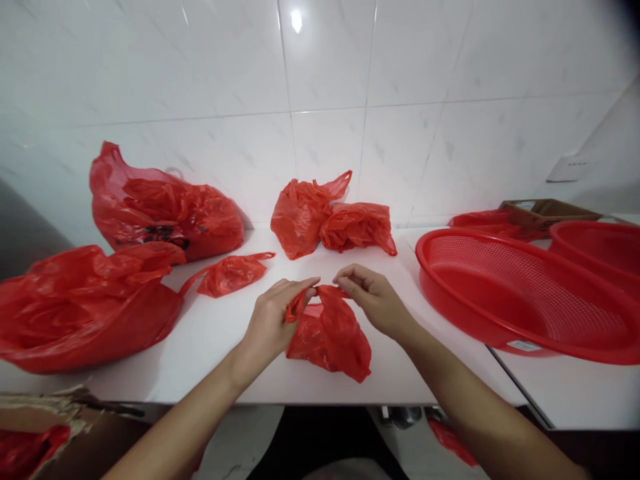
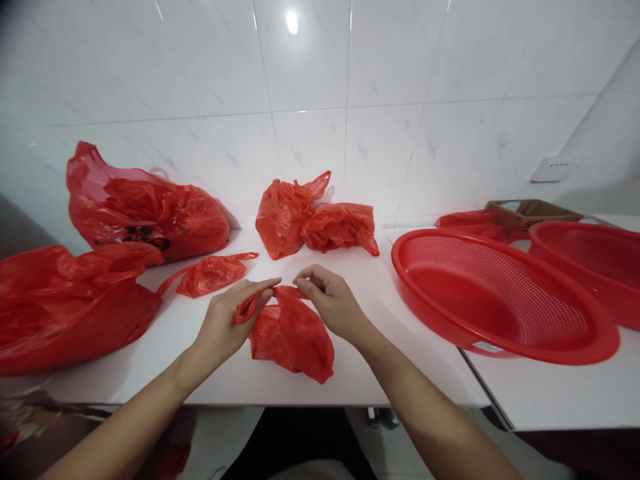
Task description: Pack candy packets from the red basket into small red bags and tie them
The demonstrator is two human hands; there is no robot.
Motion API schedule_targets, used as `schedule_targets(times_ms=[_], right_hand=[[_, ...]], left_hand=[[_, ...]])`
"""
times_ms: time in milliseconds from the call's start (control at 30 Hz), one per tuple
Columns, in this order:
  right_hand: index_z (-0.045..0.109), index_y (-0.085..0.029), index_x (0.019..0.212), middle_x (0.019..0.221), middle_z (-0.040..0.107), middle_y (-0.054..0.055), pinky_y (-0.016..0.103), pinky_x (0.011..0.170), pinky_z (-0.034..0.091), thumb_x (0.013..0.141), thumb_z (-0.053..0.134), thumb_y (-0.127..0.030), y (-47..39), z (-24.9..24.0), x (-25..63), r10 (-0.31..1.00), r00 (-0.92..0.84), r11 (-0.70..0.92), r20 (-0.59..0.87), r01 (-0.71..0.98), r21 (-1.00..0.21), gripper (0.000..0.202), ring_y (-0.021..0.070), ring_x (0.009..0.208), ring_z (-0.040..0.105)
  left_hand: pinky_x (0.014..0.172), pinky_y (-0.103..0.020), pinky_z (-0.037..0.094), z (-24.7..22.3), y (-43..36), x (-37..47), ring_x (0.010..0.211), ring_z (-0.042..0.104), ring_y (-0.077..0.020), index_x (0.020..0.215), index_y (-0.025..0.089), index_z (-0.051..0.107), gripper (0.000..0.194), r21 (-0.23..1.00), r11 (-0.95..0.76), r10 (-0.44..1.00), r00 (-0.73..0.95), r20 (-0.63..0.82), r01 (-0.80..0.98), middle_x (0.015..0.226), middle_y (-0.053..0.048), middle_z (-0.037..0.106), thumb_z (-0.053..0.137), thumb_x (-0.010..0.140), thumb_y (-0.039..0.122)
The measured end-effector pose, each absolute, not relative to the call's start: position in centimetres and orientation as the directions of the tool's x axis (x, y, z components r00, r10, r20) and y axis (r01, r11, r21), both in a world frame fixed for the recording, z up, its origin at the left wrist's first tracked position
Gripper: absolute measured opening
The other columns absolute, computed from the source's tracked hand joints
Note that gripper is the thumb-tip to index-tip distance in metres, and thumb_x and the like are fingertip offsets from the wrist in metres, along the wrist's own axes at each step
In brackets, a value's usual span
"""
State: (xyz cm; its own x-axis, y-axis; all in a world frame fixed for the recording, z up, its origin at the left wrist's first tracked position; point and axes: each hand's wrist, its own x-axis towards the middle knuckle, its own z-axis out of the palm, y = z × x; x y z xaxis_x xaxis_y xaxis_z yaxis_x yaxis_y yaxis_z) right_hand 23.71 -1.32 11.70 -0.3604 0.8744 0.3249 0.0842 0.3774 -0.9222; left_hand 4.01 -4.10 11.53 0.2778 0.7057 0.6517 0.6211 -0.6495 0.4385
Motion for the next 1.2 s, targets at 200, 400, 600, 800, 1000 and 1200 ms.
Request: schedule_targets(times_ms=[200,400,600,800,1000,1200], right_hand=[[0.057,-0.021,0.100,0.061,0.038,-0.007,0.024,0.055,0.031,0.085,0.057,-0.047,0.5,9.5,28.5,0.936,-0.220,0.310,0.277,0.135,-0.941,0.030,0.0093,0.056,0.034],[0.061,-0.018,0.096,0.071,0.052,0.001,0.030,0.063,0.040,0.087,0.045,-0.047,3.4,3.6,31.5,0.982,-0.089,0.187,0.164,0.452,-0.872,0.034,0.0154,0.065,0.048],[0.059,-0.023,0.120,0.119,0.059,0.010,0.039,0.092,0.041,0.094,0.036,-0.053,0.7,4.7,25.9,0.911,-0.157,0.365,0.382,0.738,-0.567,0.045,0.0248,0.107,0.055],[0.056,-0.023,0.114,0.096,0.070,0.006,0.032,0.068,0.040,0.098,0.031,-0.049,-0.3,3.6,22.9,0.941,-0.329,0.333,0.082,0.845,-0.418,0.039,0.0249,0.087,0.064],[0.053,-0.024,0.114,0.093,0.070,0.005,0.029,0.067,0.038,0.096,0.041,-0.050,2.0,2.6,23.4,0.901,-0.390,0.435,0.193,0.804,-0.405,0.033,0.0227,0.083,0.065],[0.055,-0.024,0.110,0.083,0.069,0.002,0.028,0.067,0.037,0.096,0.044,-0.047,4.9,2.1,23.4,0.901,-0.388,0.433,0.192,0.802,-0.412,0.029,0.0205,0.078,0.063]], left_hand=[[0.067,-0.026,0.044,8.7,-4.0,-0.4,0.066,0.060,-0.0149,0.075,0.020,0.060,0.025,0.590,-0.400,0.878,0.108,0.467,0.702,0.071,0.000,0.066,0.044,0.094,0.029],[0.056,-0.025,0.045,4.3,-3.9,-1.7,0.054,0.056,-0.0137,0.068,0.021,0.053,0.039,0.716,-0.285,0.915,-0.043,0.402,0.637,0.063,0.001,0.060,0.036,0.097,0.042],[0.077,-0.028,0.046,4.2,-1.6,2.3,0.082,0.059,-0.0166,0.081,0.022,0.051,0.039,0.733,-0.256,0.905,-0.110,0.411,0.630,0.081,-0.002,0.060,0.029,0.098,0.049],[0.061,-0.026,0.040,2.9,-0.5,3.8,0.059,0.053,-0.0152,0.081,0.024,0.046,0.034,0.676,-0.210,0.949,-0.018,0.314,0.706,0.065,0.003,0.055,0.029,0.098,0.048],[0.059,-0.028,0.037,2.1,0.8,2.3,0.059,0.057,-0.0195,0.090,0.025,0.054,0.024,0.560,-0.123,0.978,0.004,0.209,0.819,0.064,0.000,0.060,0.035,0.096,0.038],[0.060,-0.030,0.038,2.5,2.9,1.8,0.068,0.062,-0.0238,0.093,0.026,0.060,0.024,0.464,-0.038,0.994,-0.015,0.111,0.885,0.074,-0.005,0.067,0.037,0.093,0.031]])
